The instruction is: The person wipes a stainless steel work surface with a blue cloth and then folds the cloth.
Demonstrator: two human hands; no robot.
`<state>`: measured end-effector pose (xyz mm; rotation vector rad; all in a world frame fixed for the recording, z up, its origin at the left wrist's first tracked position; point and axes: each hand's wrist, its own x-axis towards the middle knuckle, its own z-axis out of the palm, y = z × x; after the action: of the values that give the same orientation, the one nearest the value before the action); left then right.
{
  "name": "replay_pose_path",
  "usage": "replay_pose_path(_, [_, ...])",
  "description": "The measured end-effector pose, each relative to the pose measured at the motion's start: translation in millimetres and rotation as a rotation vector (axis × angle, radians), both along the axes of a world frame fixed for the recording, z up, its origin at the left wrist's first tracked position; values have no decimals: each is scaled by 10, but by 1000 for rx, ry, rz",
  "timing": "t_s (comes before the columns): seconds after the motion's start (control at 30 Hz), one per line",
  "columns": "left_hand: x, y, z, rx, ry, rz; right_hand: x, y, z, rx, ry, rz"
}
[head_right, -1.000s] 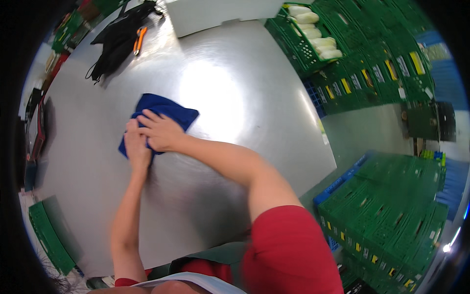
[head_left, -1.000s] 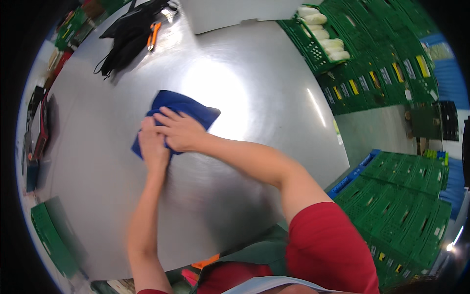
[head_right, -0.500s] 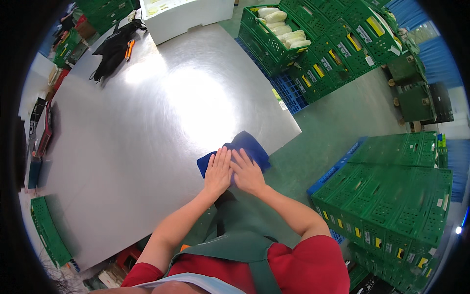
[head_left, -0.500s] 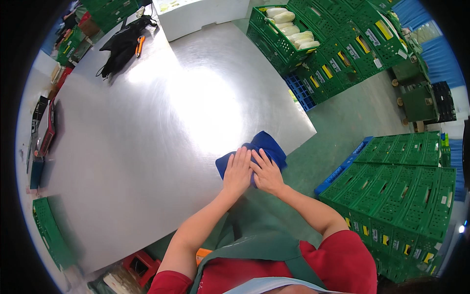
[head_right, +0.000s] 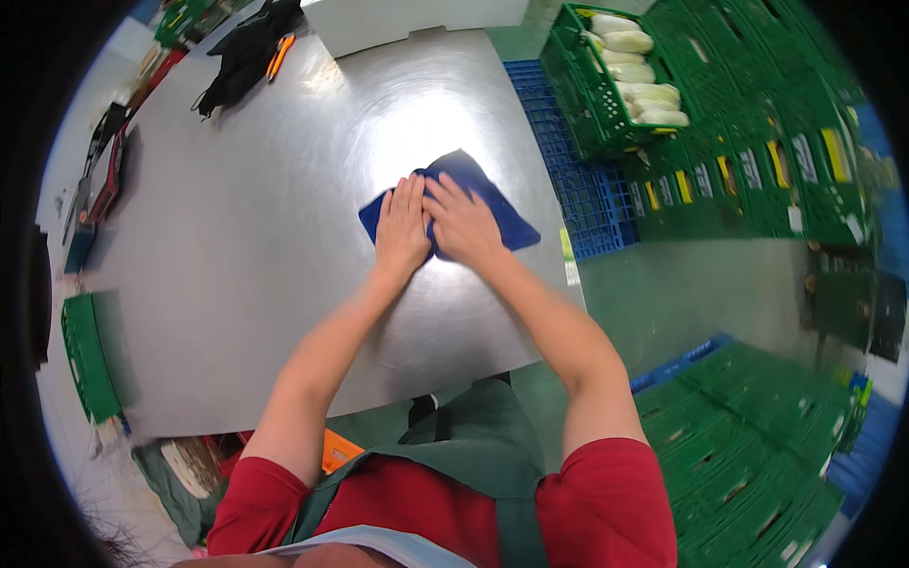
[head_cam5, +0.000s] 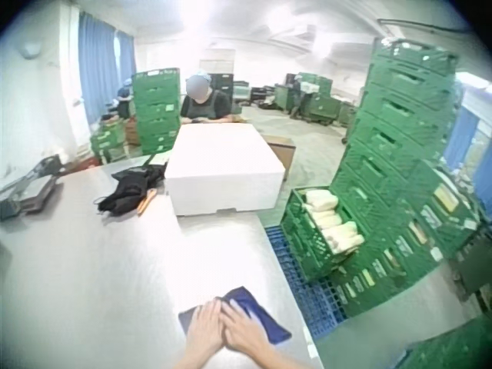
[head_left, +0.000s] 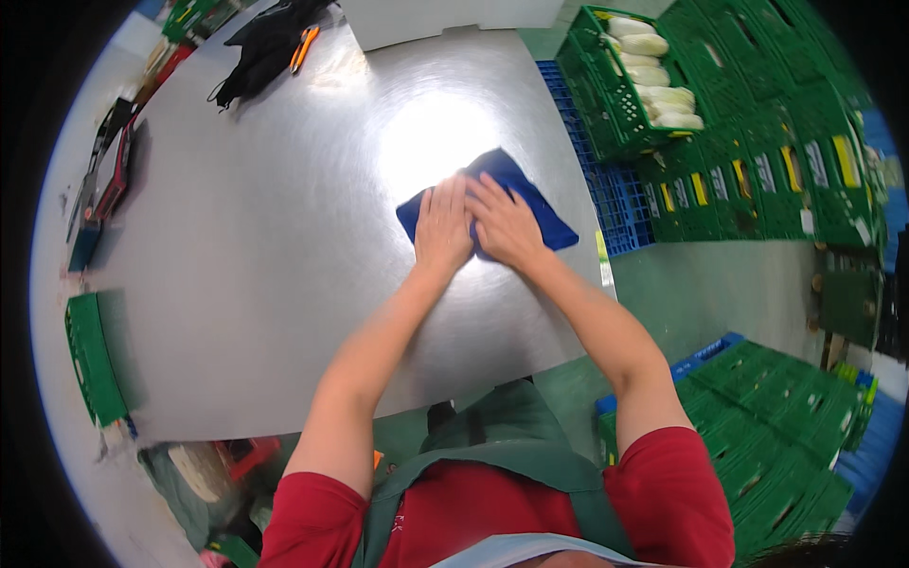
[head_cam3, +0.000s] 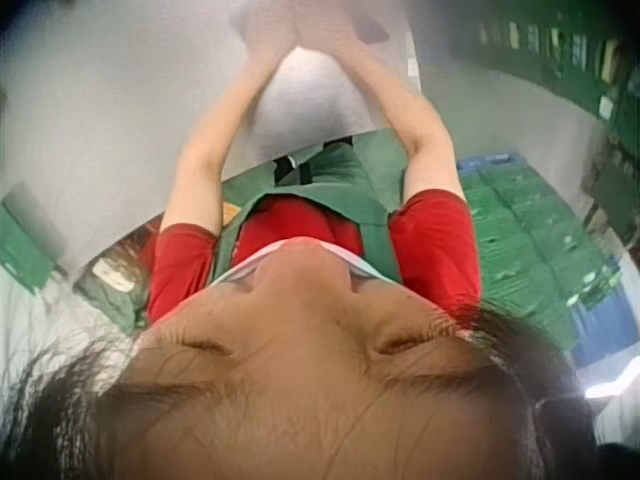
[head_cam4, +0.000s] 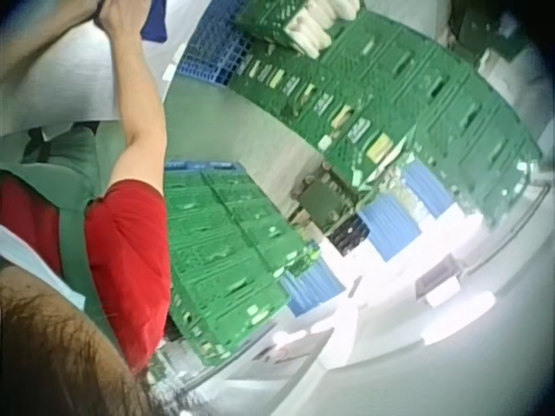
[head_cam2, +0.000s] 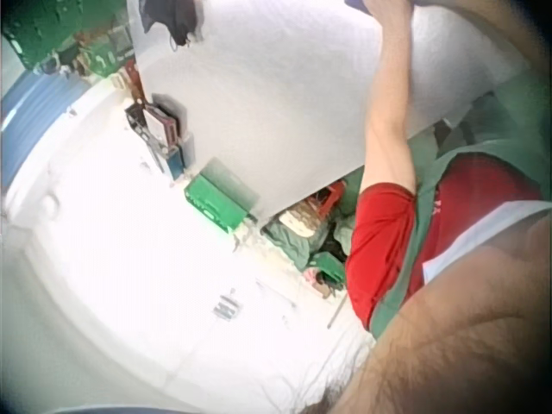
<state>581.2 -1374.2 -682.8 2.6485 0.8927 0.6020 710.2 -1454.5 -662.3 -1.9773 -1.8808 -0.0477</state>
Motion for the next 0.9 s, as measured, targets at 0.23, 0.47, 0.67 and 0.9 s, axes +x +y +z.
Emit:
replay_pose_path(0.23, [-307, -708, -22, -69, 169, 13, -117, -640, -21, -186, 135, 146])
replay_pose_path(0.47, [-799, -1638, 57, -177, 283, 75, -336, -1439, 16, -321, 213, 382])
replay_pose_path(0.67, [-98, 58, -35, -115, 218, 295, 296, 552, -157, -52, 178, 446])
replay_pose_path(0.9, [1513, 2363, -216, 103, 77, 212, 1688, 2544, -215, -62, -49, 175])
